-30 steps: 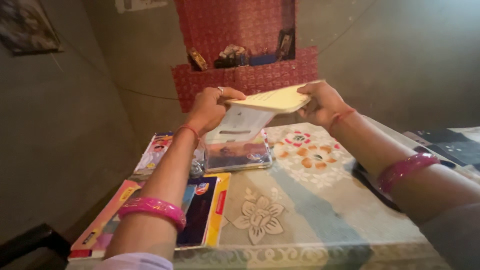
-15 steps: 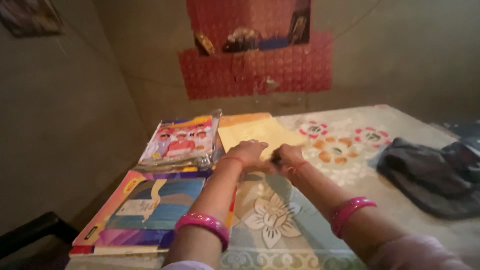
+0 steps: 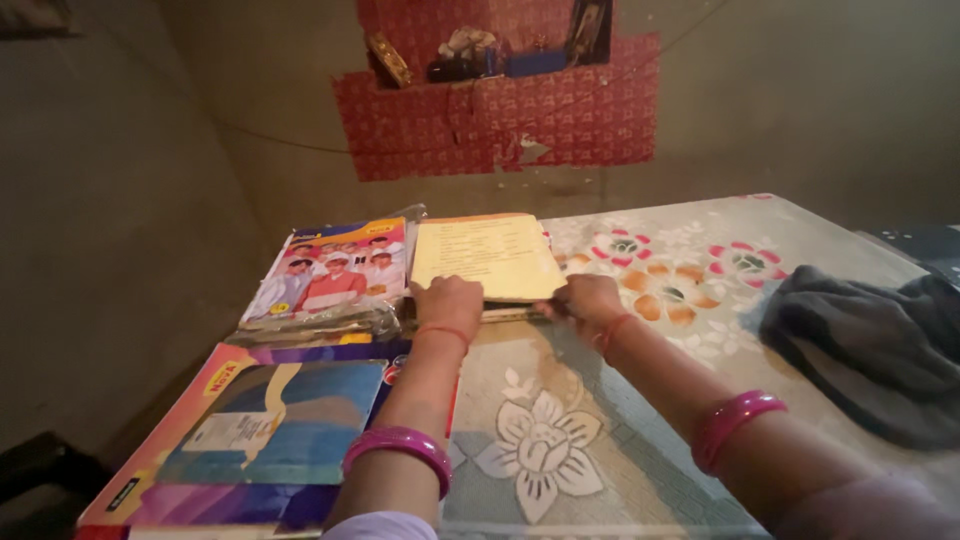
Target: The person wipes the covers of several notebooks and documents using a cloth, then cleans a small shrine shelf by moving objects including a speaker and a blue box to wipe the surface.
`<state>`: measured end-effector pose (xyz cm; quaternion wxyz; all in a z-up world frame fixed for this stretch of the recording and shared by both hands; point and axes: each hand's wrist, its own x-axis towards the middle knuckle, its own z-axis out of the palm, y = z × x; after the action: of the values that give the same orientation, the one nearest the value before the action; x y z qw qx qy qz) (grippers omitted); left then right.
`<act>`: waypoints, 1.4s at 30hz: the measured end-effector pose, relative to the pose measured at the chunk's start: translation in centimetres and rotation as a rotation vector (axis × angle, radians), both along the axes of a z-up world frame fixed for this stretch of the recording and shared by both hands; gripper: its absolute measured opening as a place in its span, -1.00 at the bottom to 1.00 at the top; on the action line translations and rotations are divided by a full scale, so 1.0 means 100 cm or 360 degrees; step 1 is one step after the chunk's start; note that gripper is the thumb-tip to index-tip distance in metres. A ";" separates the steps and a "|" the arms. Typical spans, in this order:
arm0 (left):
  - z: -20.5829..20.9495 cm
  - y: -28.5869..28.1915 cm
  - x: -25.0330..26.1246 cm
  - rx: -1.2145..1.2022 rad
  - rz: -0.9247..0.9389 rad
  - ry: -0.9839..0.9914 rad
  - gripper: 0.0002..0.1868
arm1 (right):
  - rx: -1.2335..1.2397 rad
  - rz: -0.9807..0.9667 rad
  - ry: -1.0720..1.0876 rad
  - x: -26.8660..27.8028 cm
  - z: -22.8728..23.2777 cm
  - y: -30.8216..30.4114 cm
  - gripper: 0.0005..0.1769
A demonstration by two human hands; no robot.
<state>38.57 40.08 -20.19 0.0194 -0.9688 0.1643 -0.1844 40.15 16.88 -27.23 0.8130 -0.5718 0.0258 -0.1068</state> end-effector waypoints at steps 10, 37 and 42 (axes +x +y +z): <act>-0.016 -0.001 0.015 -0.0288 0.0090 0.0270 -0.59 | -0.1248 -0.0549 0.0166 -0.052 0.037 0.024 -0.49; 0.123 -0.198 -0.211 0.0362 -0.0712 0.0162 -0.41 | -0.1136 -0.0703 -0.0085 -0.256 0.189 -0.154 -0.72; 0.133 -0.268 -0.259 0.0426 -0.0888 0.0090 -0.50 | -0.1215 -0.0909 -0.0107 -0.313 0.190 -0.239 -0.76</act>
<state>12.65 13.30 -6.85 0.0910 -0.8799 0.4472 -0.1324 8.81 -7.00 -8.24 0.4833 -0.7958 0.1146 -0.3464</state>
